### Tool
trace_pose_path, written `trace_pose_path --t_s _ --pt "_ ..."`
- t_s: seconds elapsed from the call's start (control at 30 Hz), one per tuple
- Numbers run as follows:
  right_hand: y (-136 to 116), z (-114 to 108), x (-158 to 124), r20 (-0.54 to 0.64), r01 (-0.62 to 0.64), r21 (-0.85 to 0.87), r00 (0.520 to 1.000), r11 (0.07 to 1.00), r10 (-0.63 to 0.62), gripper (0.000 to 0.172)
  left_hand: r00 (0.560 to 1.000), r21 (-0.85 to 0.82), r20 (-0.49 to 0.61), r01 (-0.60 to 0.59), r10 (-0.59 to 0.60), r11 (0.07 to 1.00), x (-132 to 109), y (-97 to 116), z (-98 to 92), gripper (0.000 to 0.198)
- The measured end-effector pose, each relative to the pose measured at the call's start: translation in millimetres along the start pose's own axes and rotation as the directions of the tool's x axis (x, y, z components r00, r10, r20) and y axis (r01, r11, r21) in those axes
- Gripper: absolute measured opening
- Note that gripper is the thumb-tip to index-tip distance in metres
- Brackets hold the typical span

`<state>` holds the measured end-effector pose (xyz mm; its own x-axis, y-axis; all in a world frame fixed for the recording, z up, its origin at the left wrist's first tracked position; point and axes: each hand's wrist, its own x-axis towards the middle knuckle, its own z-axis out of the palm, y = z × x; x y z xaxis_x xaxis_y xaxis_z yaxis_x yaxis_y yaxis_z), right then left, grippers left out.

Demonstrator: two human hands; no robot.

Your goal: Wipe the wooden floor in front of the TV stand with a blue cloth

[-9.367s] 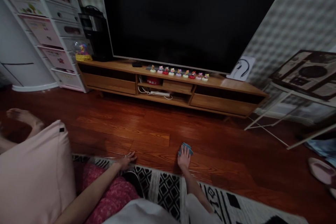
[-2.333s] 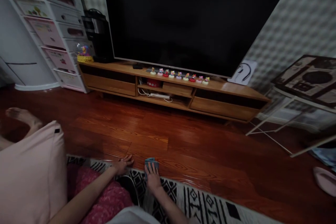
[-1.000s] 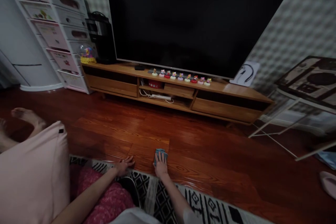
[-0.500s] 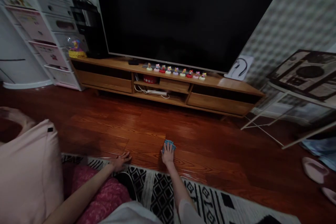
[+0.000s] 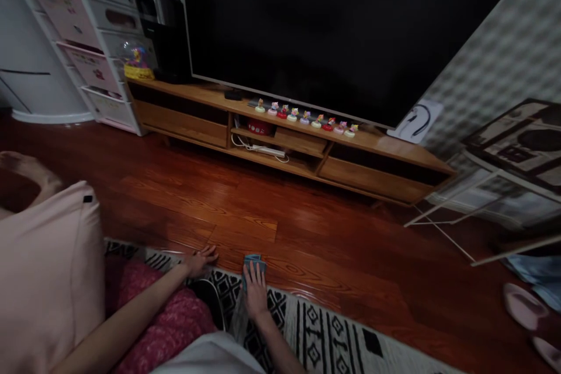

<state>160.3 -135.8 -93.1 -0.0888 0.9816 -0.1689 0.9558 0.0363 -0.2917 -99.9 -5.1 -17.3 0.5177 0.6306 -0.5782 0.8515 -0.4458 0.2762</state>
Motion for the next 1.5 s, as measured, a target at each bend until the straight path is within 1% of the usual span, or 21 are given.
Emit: trace_pose_path --t_s 0.1,0.2,0.3,0.4,0.47,0.53,0.6,0.67,0.73,0.77,0.87,0.93,1.0,1.1,1.17,1.2,1.27,1.33,1.37,1.43,1.5 --pt "5.1 -11.6 8.8 0.007 -0.033 0.001 0.999 0.999 0.033 0.058 1.0 0.006 -0.014 -0.011 0.011 1.0 0.1 -0.5 1.0 0.075" --pt "13.8 -45.9 49.5 -0.003 -0.123 -0.031 0.992 0.992 0.123 0.059 1.0 0.015 0.003 -0.002 0.002 1.0 -2.1 1.8 -2.0 0.076" --pt "17.4 -82.5 95.5 -0.026 -0.254 -0.064 0.967 0.965 0.253 0.06 1.0 0.018 0.01 0.011 -0.011 1.0 -4.3 4.3 -5.6 0.076" --pt "10.9 -98.6 122.1 -0.034 -0.325 -0.073 0.946 0.943 0.323 0.061 1.0 0.012 0.006 0.006 -0.007 1.0 -5.1 5.0 -7.2 0.076" --pt "2.8 -90.9 122.7 -0.035 -0.296 -0.076 0.955 0.952 0.294 0.061 1.0 0.005 0.001 0.0 0.0 1.0 -4.9 5.1 -7.5 0.077" --pt "-4.3 -69.0 108.4 -0.041 -0.203 -0.083 0.979 0.976 0.201 0.061 1.0 -0.002 0.001 0.004 -0.004 1.0 -4.4 5.6 -7.3 0.077" --pt "-6.3 -39.8 81.0 -0.056 -0.051 -0.084 0.997 0.995 0.047 0.061 1.0 0.001 0.006 0.011 -0.011 1.0 -4.0 6.4 -6.6 0.078" --pt "-0.4 -14.0 46.8 -0.071 0.084 -0.072 0.993 0.994 -0.089 0.06 1.0 0.004 0.004 0.011 -0.011 1.0 -3.9 6.8 -5.6 0.077" --pt "14.2 -0.7 16.0 -0.076 0.144 -0.051 0.986 0.988 -0.147 0.059 1.0 -0.002 -0.003 0.004 -0.004 1.0 -4.2 6.6 -4.9 0.075" --pt "24.6 0.2 5.1 -0.074 0.134 -0.041 0.988 0.99 -0.137 0.058 1.0 -0.007 -0.003 0.003 -0.003 1.0 -4.5 6.4 -4.8 0.075" --pt "63.1 -15.5 -2.1 -0.075 0.015 -0.039 0.997 0.999 -0.017 0.057 1.0 -0.008 0.004 0.009 -0.009 1.0 -5.9 5.9 -5.5 0.075" --pt "87.8 -33.3 12.7 -0.109 -0.125 -0.062 0.987 0.99 0.118 0.058 1.0 -0.002 0.006 0.008 -0.008 1.0 -6.5 6.1 -6.2 0.076" --pt "103.6 -49.9 36.9 -0.167 -0.29 -0.076 0.947 0.954 0.274 0.06 1.0 0.004 0.006 0.009 -0.009 1.0 -6.4 6.3 -6.6 0.077" --pt "100.4 -64.2 74.8 -0.231 -0.485 -0.045 0.856 0.873 0.463 0.062 1.0 0.006 -0.002 0.011 -0.011 1.0 -5.0 5.8 -5.8 0.075" --pt "81.0 -64.1 91.2 -0.233 -0.508 -0.024 0.84 0.861 0.49 0.063 1.0 0.002 -0.006 0.008 -0.008 1.0 -3.9 4.8 -4.9 0.074" --pt "68.0 -61.0 94.9 -0.226 -0.482 -0.025 0.856 0.876 0.465 0.062 1.0 0.0 -0.004 0.007 -0.007 1.0 -3.4 4.3 -4.5 0.074" --pt "40.3 -49.9 92.4 -0.199 -0.349 -0.044 0.921 0.936 0.334 0.061 1.0 -0.002 0.0 0.007 -0.007 1.0 -2.7 3.3 -3.7 0.074" --pt "18.6 -35.2 77.8 -0.159 -0.126 -0.057 0.98 0.99 0.115 0.06 1.0 -0.002 -0.004 0.009 -0.009 1.0 -2.5 2.7 -3.0 0.074" --pt "12.7 -28.2 67.2 -0.14 -0.008 -0.055 0.99 0.998 0.0 0.06 1.0 -0.003 -0.007 0.008 -0.008 1.0 -2.5 2.5 -2.7 0.073" --pt "14.8 -18.5 43.1 -0.113 0.161 -0.039 0.98 0.986 -0.165 0.058 1.0 -0.002 -0.005 0.006 -0.006 1.0 -2.7 2.6 -2.4 0.074" --pt "35.8 -17.6 19.8 -0.108 0.193 -0.028 0.975 0.981 -0.195 0.057 1.0 0.008 0.006 0.005 -0.005 1.0 -2.6 2.6 -2.3 0.077"
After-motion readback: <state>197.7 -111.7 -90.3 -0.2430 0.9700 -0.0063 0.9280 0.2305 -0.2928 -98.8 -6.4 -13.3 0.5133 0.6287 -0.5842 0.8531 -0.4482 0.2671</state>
